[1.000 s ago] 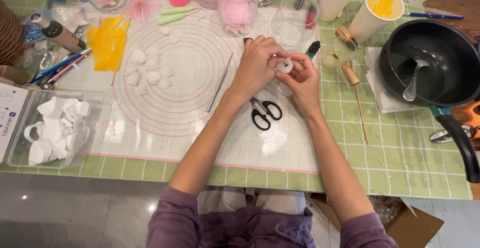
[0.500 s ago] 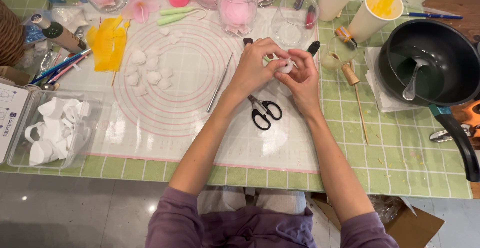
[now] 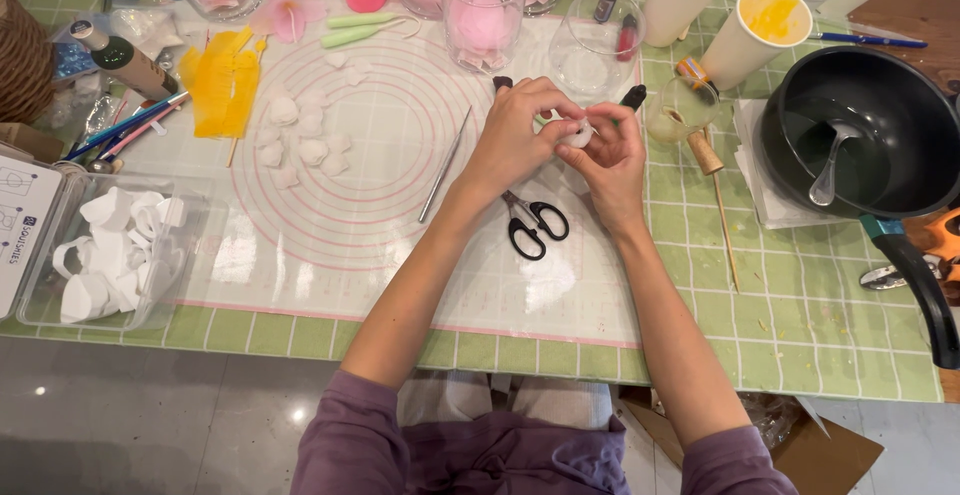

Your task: Preparing candle molds by inserting and securing wicks for wax pouring.

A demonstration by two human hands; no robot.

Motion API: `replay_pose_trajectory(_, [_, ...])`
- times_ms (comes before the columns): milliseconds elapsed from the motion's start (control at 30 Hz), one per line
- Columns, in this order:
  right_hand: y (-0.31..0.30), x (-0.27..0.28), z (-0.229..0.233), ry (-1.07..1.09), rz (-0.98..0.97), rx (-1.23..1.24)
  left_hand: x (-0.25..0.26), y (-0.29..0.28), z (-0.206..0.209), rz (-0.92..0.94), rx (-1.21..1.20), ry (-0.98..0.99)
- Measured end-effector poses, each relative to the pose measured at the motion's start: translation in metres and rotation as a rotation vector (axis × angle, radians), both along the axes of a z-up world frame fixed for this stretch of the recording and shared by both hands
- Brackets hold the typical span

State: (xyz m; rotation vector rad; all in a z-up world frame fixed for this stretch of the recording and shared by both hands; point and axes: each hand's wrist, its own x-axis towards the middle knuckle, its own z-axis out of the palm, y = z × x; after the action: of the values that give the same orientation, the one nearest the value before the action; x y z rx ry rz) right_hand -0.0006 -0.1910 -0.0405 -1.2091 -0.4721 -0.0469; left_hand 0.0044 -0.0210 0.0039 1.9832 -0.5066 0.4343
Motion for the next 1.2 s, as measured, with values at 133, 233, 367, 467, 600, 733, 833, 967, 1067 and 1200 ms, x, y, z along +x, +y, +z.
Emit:
replay_pose_trajectory(133, [-0.004, 0.005, -0.012, -0.026, 0.0, -0.015, 0.0, 0.0, -0.002, 0.0, -0.012, -0.013])
replay_pose_trajectory(233, [-0.006, 0.005, -0.014, -0.02, 0.001, -0.004, -0.001, 0.0, -0.002, 0.002, -0.018, 0.008])
replay_pose_trajectory(367, [-0.003, 0.0, -0.001, 0.02, 0.009, 0.012, 0.001, 0.002, -0.002, -0.028, -0.194, 0.114])
replay_pose_trajectory(467, [-0.001, -0.002, 0.005, 0.052, 0.004, 0.01, 0.003, 0.007, -0.004, -0.109, -0.416, 0.289])
replay_pose_trajectory(600, [-0.006, 0.004, -0.011, 0.021, -0.042, 0.004, -0.007, 0.002, 0.003, -0.054, -0.338, 0.242])
replay_pose_trajectory(733, [-0.007, 0.007, -0.016, 0.031, -0.063, 0.011, -0.013, -0.004, 0.009, 0.012, -0.261, 0.166])
replay_pose_trajectory(833, [-0.005, 0.008, -0.015, 0.006, -0.052, 0.01, -0.015, -0.006, 0.009, 0.083, -0.137, 0.141])
replay_pose_trajectory(967, [-0.004, 0.007, -0.014, 0.057, -0.057, 0.022, -0.017, -0.008, 0.004, 0.169, -0.043, -0.061])
replay_pose_trajectory(1067, [-0.007, 0.01, -0.02, 0.055, -0.057, 0.025, -0.02, -0.009, 0.007, 0.145, 0.007, -0.108])
replay_pose_trajectory(1200, [-0.008, 0.01, -0.019, 0.059, -0.046, 0.046, -0.021, -0.01, 0.006, 0.105, 0.121, -0.228])
